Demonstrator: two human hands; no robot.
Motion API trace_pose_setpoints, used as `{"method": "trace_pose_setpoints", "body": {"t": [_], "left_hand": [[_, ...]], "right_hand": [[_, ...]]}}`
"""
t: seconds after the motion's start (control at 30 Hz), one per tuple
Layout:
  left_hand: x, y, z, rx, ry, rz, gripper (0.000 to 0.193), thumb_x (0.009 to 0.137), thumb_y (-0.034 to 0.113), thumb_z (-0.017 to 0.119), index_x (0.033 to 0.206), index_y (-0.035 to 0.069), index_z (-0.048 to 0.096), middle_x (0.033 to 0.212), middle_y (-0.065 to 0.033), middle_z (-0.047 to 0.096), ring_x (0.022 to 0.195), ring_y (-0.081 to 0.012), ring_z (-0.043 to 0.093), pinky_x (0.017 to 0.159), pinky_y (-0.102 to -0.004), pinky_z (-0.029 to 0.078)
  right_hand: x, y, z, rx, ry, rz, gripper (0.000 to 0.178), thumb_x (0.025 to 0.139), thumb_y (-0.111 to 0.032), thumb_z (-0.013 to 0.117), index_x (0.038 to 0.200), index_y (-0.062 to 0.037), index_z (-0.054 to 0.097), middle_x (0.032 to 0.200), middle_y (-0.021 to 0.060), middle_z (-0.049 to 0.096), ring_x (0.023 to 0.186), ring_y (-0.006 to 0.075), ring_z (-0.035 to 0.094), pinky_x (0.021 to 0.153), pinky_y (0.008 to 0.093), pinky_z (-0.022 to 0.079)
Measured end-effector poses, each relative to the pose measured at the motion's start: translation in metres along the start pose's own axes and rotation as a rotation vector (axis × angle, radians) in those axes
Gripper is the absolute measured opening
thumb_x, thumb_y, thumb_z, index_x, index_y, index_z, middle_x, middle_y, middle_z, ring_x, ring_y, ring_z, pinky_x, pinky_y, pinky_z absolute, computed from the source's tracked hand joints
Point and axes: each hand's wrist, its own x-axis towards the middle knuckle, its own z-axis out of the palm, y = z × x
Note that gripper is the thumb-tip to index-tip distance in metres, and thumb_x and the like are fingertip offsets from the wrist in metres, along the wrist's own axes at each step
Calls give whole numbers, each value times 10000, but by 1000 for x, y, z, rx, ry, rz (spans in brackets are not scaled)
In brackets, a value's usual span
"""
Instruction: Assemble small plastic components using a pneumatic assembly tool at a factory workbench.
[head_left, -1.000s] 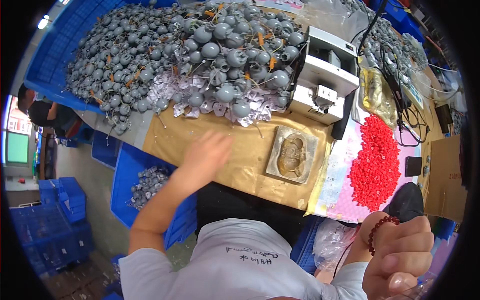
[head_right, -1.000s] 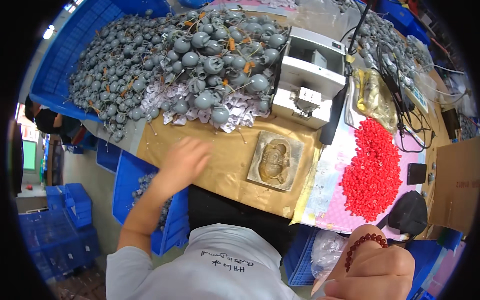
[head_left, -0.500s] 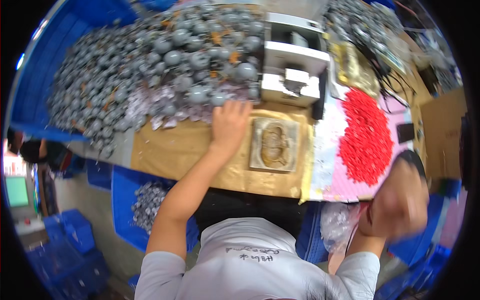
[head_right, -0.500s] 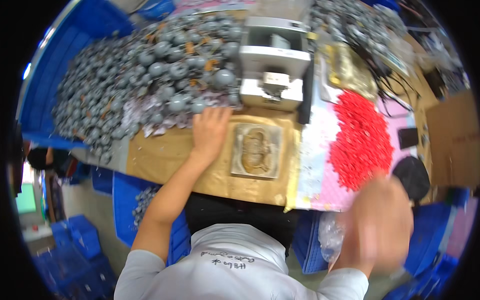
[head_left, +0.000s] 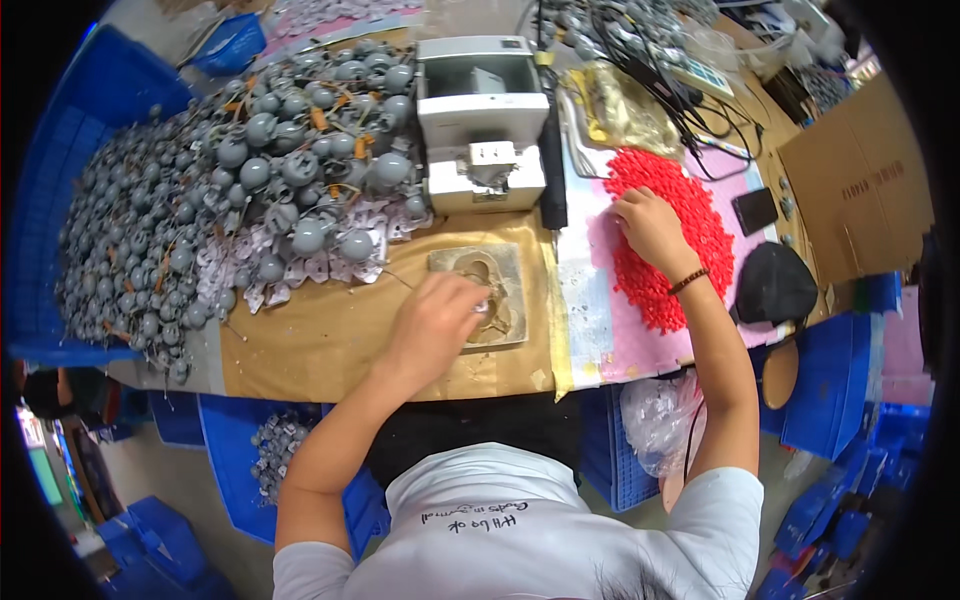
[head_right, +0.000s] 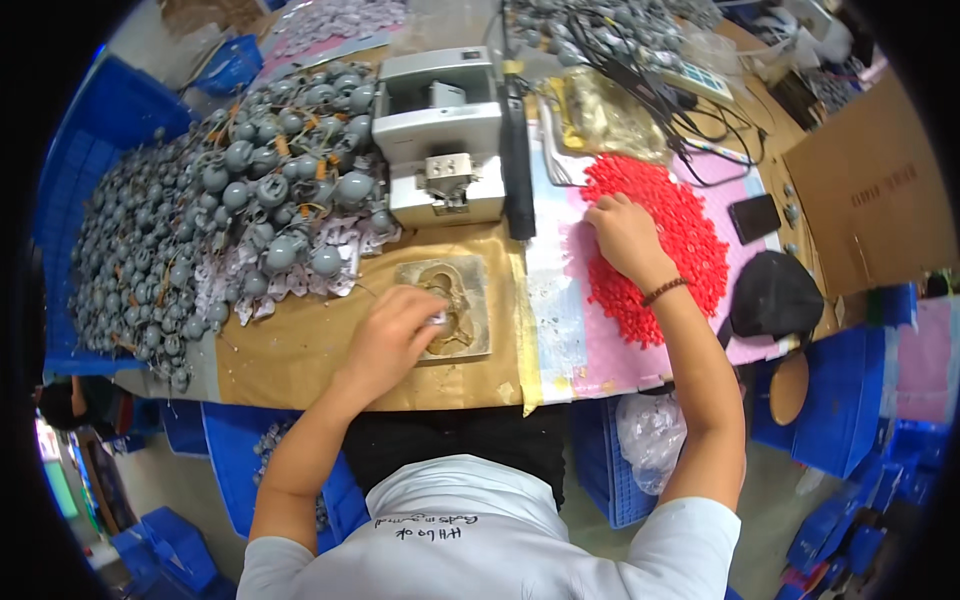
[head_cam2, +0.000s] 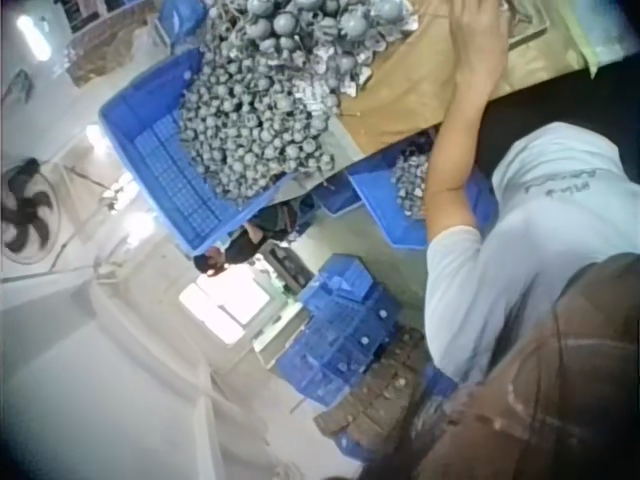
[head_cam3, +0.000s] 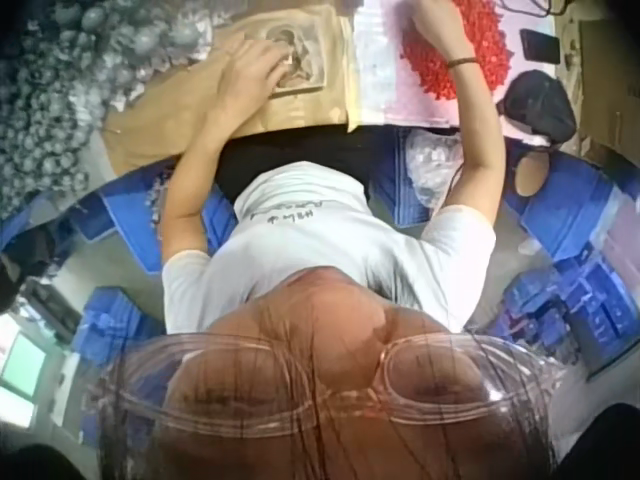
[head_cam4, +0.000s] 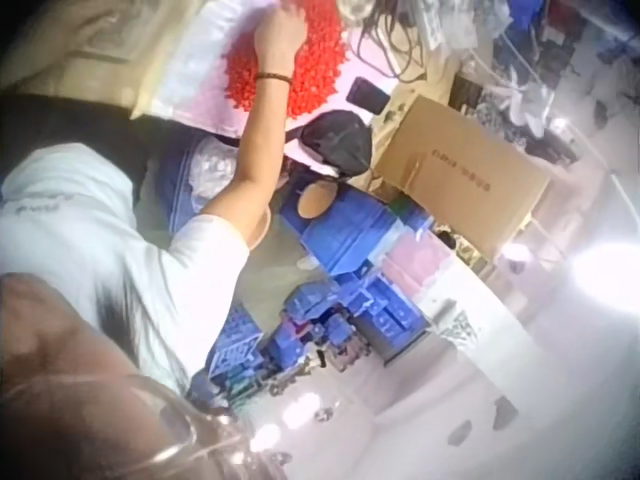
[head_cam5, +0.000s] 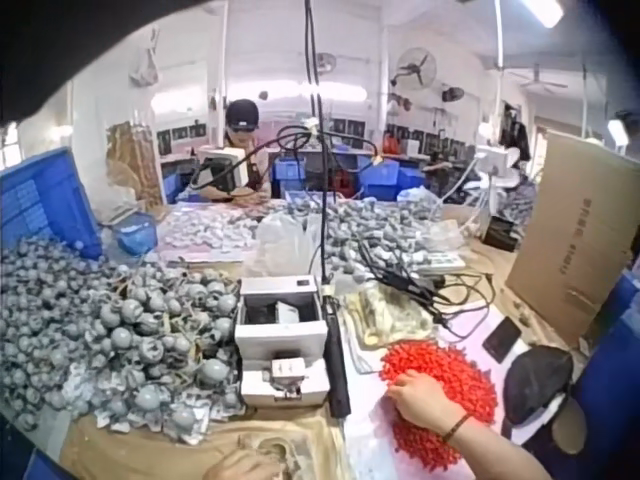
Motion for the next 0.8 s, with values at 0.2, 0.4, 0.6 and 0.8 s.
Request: {"method": "trace_pose_setpoints", "body": {"t": [0.2,0.4,0.6,0.8], "left_hand": [[8,-17,16,5,32,-41,364,776,68,779,1128,66,683,1083,-87,644,1088,-318,566,945,-415,474],[-10,-17,15,-7,93,-97,271,773,95,800,1009,68,671,1049,-91,603,1030,-323,559,895,-414,477],[-6,-12,11,-26,107,-185,278,788,103,789,1018,56,640,1032,-87,610,1005,-316,571,871,-414,484],[36,-38,-79,423,550,-39,321,801,169,792,1066,70,641,1097,-108,609,1023,-314,557,933,-440,431]], "right_hand": [[2,12,27,39,164,-47,114,823,-43,626,899,-76,704,882,113,661,870,317,627,751,433,519],[8,-93,-27,740,175,-46,177,778,25,732,917,-53,654,877,87,645,794,285,604,711,370,503],[22,-168,2,634,239,-528,259,709,-2,766,928,-77,651,941,53,663,862,251,618,764,377,489],[14,-174,15,502,271,-550,276,705,-30,765,952,-69,649,983,47,663,919,256,615,796,386,488]]}}
